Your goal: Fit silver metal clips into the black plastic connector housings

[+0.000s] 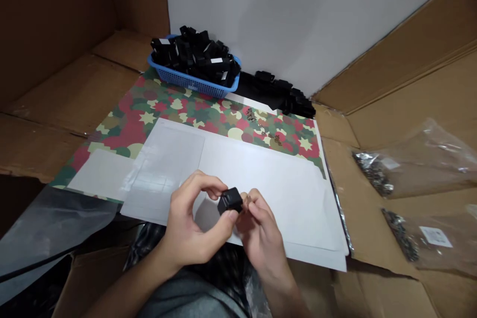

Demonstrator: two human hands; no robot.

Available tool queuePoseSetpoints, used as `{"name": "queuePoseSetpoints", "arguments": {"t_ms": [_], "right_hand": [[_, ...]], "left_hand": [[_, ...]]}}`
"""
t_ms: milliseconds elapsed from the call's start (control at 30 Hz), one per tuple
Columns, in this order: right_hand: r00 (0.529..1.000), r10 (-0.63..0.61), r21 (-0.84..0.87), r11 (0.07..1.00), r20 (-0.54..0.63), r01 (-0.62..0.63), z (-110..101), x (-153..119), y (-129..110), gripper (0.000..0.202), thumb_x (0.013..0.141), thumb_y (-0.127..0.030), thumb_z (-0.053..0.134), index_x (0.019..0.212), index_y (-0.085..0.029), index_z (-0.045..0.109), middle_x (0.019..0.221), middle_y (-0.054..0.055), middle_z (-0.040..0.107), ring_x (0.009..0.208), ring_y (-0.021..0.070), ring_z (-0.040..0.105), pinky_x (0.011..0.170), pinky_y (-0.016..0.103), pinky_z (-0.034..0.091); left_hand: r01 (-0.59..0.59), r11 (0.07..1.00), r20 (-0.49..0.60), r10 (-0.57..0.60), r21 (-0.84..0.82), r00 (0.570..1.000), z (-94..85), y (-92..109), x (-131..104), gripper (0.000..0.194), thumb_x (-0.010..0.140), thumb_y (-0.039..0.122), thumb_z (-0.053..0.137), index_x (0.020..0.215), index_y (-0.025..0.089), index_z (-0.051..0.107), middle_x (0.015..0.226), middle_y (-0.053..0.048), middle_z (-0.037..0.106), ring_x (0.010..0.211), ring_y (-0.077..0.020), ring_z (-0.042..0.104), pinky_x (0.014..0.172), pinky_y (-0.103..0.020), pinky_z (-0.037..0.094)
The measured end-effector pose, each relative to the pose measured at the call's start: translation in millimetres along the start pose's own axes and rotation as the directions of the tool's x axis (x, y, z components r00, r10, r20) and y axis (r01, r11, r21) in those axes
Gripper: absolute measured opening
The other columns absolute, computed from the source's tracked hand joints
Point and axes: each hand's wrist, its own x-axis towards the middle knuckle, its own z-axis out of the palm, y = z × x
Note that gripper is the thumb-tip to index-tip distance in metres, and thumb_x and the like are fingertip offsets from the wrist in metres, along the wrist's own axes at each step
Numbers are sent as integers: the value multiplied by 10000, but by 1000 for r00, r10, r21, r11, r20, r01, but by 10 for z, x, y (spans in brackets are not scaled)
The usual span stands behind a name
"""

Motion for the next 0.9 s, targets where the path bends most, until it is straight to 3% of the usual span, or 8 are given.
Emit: {"name": "queuePoseSetpoints", "arguments": {"t_ms": [267,400,500,600,667,900], "right_hand": [[995,-1,-84,996,-103,-7,25,-36,83,291,719,-446,571,672,-237,374,662,-19,366,591,136,372,556,257,389],[994,-2,-35,999,-111,-2,-28,-35,98,276,726,-420,589,666,-234,394,649,-23,392,594,132,394,567,252,393],[993,-48,-37,998,-109,45,-53,-40,106,292,729,-396,600,627,-226,386,597,-34,403,563,120,404,543,237,373],[991,-108,-138,986,-75,97,-72,-74,89,290,758,-396,577,602,-222,405,546,-36,432,513,111,390,507,238,350],[992,-121,-206,972,-33,112,-88,-112,65,283,779,-403,563,603,-222,435,529,-30,471,493,110,398,498,244,354],[988,-151,-403,903,31,150,-157,-163,-30,243,836,-372,545,653,-216,510,594,-13,581,527,110,499,521,241,404]], "left_hand": [[-39,992,9,38,122,999,55,107,27,207,687,114,638,879,183,607,715,13,591,665,-121,535,624,-263,437],[-24,993,15,22,119,1000,51,92,27,228,690,106,649,904,182,631,722,11,587,676,-123,536,635,-263,434],[136,987,39,-133,-87,990,31,-14,38,208,750,165,642,954,197,670,767,-11,594,729,-140,548,670,-270,449],[368,836,138,-342,-407,930,-1,-140,55,168,824,278,600,961,223,680,846,-35,622,779,-163,574,689,-283,466],[424,746,192,-381,-514,904,-29,-184,58,177,833,326,599,966,232,668,890,-43,624,805,-177,582,688,-288,473],[220,903,212,-149,-369,966,-165,-95,23,203,895,292,547,1088,280,607,900,-43,568,822,-168,554,713,-285,470]]}}
